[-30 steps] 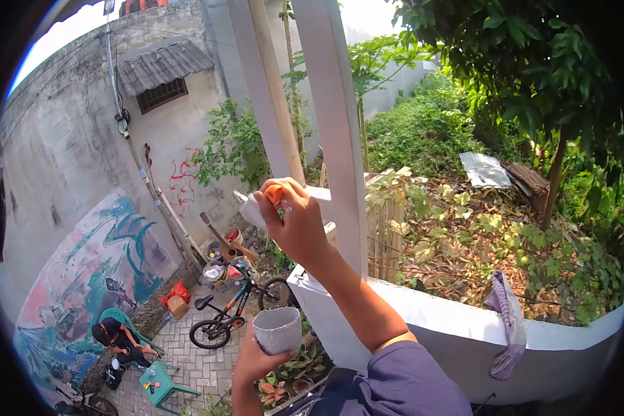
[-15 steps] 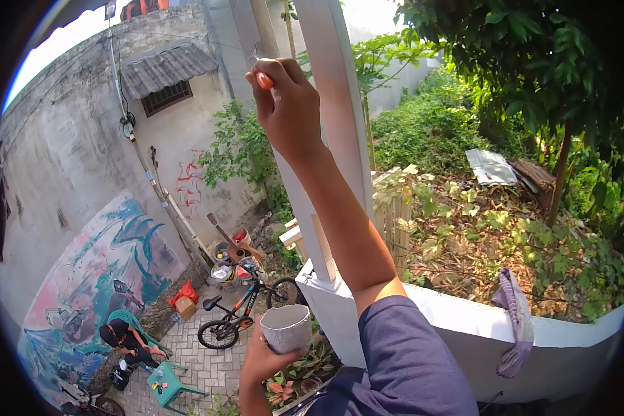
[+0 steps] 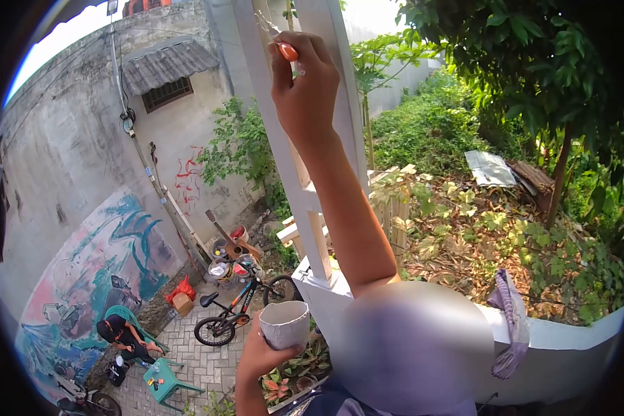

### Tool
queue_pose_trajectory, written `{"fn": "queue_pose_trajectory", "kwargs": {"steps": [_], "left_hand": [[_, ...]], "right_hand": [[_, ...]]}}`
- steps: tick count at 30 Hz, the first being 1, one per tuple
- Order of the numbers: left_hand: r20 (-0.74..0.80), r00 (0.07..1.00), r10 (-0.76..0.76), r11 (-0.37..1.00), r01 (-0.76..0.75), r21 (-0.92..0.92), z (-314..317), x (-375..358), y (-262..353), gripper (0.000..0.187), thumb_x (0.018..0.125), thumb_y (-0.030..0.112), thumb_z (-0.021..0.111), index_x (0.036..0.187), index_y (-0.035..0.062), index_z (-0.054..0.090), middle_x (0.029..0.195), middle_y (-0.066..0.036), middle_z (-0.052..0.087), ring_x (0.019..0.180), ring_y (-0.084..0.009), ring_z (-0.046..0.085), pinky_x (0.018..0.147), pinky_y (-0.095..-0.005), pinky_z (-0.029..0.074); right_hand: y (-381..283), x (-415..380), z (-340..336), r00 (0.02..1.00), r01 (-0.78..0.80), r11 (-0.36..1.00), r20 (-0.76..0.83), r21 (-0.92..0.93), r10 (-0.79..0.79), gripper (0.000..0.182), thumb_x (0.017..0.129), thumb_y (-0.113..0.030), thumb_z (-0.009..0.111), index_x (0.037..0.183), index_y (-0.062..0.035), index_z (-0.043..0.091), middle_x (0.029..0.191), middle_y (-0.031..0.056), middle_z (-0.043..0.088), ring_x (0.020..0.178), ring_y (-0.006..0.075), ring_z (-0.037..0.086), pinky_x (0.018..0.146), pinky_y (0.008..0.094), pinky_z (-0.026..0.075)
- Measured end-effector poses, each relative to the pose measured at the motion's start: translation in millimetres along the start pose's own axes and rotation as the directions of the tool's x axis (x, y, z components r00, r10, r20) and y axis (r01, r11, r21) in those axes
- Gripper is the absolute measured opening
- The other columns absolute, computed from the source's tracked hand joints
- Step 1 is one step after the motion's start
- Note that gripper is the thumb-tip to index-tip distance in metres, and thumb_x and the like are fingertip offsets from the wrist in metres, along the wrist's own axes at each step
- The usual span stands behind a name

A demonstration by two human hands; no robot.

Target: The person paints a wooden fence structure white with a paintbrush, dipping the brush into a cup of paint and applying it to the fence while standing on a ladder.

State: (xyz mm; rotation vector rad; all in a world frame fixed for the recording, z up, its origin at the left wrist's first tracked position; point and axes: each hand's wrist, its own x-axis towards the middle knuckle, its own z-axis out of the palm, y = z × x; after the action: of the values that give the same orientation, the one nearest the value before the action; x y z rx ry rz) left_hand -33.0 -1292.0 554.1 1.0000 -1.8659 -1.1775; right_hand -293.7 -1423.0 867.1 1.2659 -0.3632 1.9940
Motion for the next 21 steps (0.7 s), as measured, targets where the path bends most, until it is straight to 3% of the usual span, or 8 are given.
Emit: {"fn": "queue_pose_trajectory", "kwargs": {"steps": [2, 4, 6, 9, 11, 14, 17, 21], "left_hand": [[0.012, 0.999, 0.048, 0.998, -0.049, 0.030, 0.6, 1.3, -6.9, 0.097, 0.063, 0.025, 0.096, 0.142, 0.0006, 0.045, 0.128, -0.018, 0.065, 0.118, -0.0264, 0.064, 0.102, -0.0395, 0.050], [0.006, 0.999, 0.050, 0.999, -0.051, 0.010, 2.6, -0.2, -8.7, 0.097, 0.063, 0.026, 0.096, 0.142, 0.0006, 0.045, 0.128, -0.018, 0.065, 0.118, -0.0265, 0.064, 0.102, -0.0396, 0.050], [-0.003, 0.998, 0.057, 0.998, -0.057, -0.016, 4.6, 0.6, -9.2, 0.097, 0.063, 0.026, 0.095, 0.142, 0.0005, 0.045, 0.128, -0.018, 0.065, 0.118, -0.0267, 0.064, 0.102, -0.0396, 0.050], [0.009, 0.999, 0.032, 0.999, -0.032, 0.003, 4.9, -0.2, -5.9, 0.096, 0.064, 0.025, 0.095, 0.142, 0.0008, 0.045, 0.128, -0.018, 0.065, 0.118, -0.0269, 0.064, 0.101, -0.0399, 0.051], [0.023, 0.999, 0.036, 0.999, -0.035, -0.015, 6.1, 0.2, -3.6, 0.096, 0.064, 0.025, 0.095, 0.142, 0.0012, 0.045, 0.128, -0.018, 0.066, 0.118, -0.0268, 0.065, 0.101, -0.0399, 0.051], [0.026, 0.999, 0.022, 1.000, -0.022, 0.004, 8.1, 0.1, -5.0, 0.096, 0.063, 0.025, 0.095, 0.142, 0.0015, 0.045, 0.128, -0.018, 0.066, 0.118, -0.0262, 0.065, 0.101, -0.0395, 0.051], [0.029, 0.999, 0.030, 0.999, -0.029, -0.018, 8.8, -0.9, -5.8, 0.097, 0.063, 0.025, 0.095, 0.143, 0.0018, 0.044, 0.128, -0.017, 0.066, 0.118, -0.0254, 0.064, 0.101, -0.0390, 0.051], [0.017, 0.998, 0.053, 0.998, -0.053, -0.030, 9.0, -2.7, -1.4, 0.096, 0.064, 0.024, 0.094, 0.143, 0.0019, 0.045, 0.128, -0.016, 0.066, 0.118, -0.0249, 0.065, 0.101, -0.0389, 0.051]], "right_hand": [[7.4, -4.7, 7.5, 0.999, -0.027, 0.999, 0.046, 0.027, 0.026, 0.006, 0.096, -0.006, 0.071, 0.101, -0.0033, 0.068, 0.095, 0.0132, 0.071, 0.081, 0.0300, 0.071, 0.070, 0.0382, 0.056], [-6.9, -22.7, -3.0, 0.982, -0.068, 0.987, 0.163, -0.146, 0.092, 0.008, 0.096, -0.008, 0.071, 0.100, -0.0028, 0.069, 0.094, 0.0138, 0.071, 0.082, 0.0317, 0.072, 0.069, 0.0392, 0.057], [-17.5, -48.3, -26.4, 0.977, -0.111, 0.984, 0.166, -0.143, 0.134, 0.010, 0.096, -0.011, 0.072, 0.100, -0.0018, 0.069, 0.094, 0.0148, 0.071, 0.081, 0.0332, 0.072, 0.069, 0.0402, 0.057], [-38.8, -76.1, -61.2, 0.911, -0.247, 0.931, 0.264, -0.269, 0.318, 0.010, 0.096, -0.009, 0.072, 0.101, -0.0004, 0.068, 0.095, 0.0153, 0.071, 0.083, 0.0319, 0.073, 0.070, 0.0396, 0.058], [-56.3, -74.3, -76.9, 0.776, -0.481, 0.845, 0.335, -0.234, 0.535, 0.009, 0.096, -0.006, 0.071, 0.101, 0.0002, 0.068, 0.095, 0.0151, 0.071, 0.084, 0.0296, 0.074, 0.071, 0.0389, 0.059], [-61.1, -37.0, -68.1, 0.892, -0.417, 0.906, 0.156, -0.075, 0.424, 0.007, 0.096, -0.005, 0.071, 0.100, -0.0001, 0.068, 0.095, 0.0142, 0.071, 0.085, 0.0274, 0.074, 0.072, 0.0367, 0.059], [-16.7, -6.6, -23.5, 0.998, -0.056, 0.997, 0.018, 0.051, 0.055, 0.006, 0.096, -0.006, 0.072, 0.099, -0.0027, 0.068, 0.096, 0.0129, 0.071, 0.082, 0.0278, 0.072, 0.072, 0.0352, 0.057], [-21.3, -34.3, -21.2, 0.983, -0.104, 0.987, 0.136, -0.119, 0.120, 0.006, 0.096, -0.007, 0.071, 0.098, -0.0032, 0.067, 0.090, 0.0114, 0.068, 0.076, 0.0301, 0.069, 0.068, 0.0369, 0.054]]}}
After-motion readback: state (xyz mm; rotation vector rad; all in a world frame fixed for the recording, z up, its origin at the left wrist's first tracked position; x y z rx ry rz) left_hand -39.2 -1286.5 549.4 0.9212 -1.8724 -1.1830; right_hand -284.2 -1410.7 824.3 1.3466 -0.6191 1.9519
